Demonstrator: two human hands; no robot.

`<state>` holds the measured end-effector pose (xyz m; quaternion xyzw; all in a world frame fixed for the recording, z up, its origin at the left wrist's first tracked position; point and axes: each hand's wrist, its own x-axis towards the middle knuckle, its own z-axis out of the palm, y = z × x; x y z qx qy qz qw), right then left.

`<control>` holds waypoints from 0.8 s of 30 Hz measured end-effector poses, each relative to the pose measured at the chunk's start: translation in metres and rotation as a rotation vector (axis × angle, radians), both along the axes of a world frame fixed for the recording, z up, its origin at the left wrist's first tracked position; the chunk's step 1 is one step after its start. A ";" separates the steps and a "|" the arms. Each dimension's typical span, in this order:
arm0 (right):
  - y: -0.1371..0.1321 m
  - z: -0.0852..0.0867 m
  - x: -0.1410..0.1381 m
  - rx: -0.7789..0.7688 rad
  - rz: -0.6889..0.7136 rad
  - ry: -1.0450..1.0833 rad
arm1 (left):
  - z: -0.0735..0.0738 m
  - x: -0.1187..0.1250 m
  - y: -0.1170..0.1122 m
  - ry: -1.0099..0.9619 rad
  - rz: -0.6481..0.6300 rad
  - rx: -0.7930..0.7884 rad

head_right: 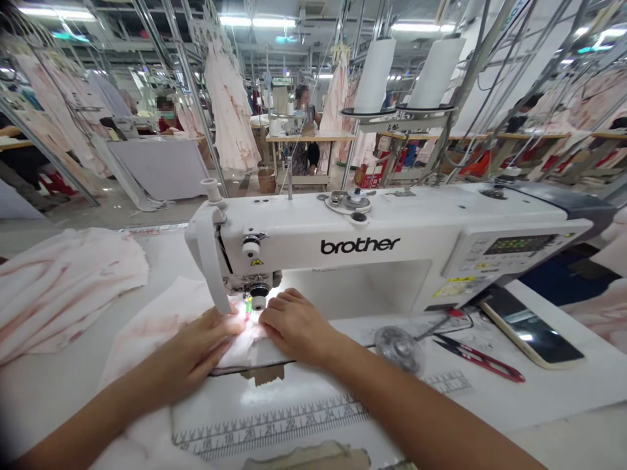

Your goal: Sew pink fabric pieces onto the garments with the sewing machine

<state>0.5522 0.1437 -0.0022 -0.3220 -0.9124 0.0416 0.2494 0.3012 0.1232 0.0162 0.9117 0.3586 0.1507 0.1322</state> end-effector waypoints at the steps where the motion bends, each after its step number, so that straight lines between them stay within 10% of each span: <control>1: 0.000 0.001 0.001 0.004 0.021 -0.004 | -0.001 -0.001 0.000 0.008 -0.014 0.041; 7: -0.001 0.008 0.003 -0.026 0.157 -0.097 | -0.015 -0.007 0.003 0.155 -0.139 0.226; 17: 0.008 -0.001 0.005 -0.093 -0.100 -0.171 | -0.019 -0.002 0.015 0.177 -0.012 0.224; 24: 0.000 0.012 0.008 -0.038 0.160 -0.073 | -0.010 -0.001 0.011 0.097 -0.109 0.259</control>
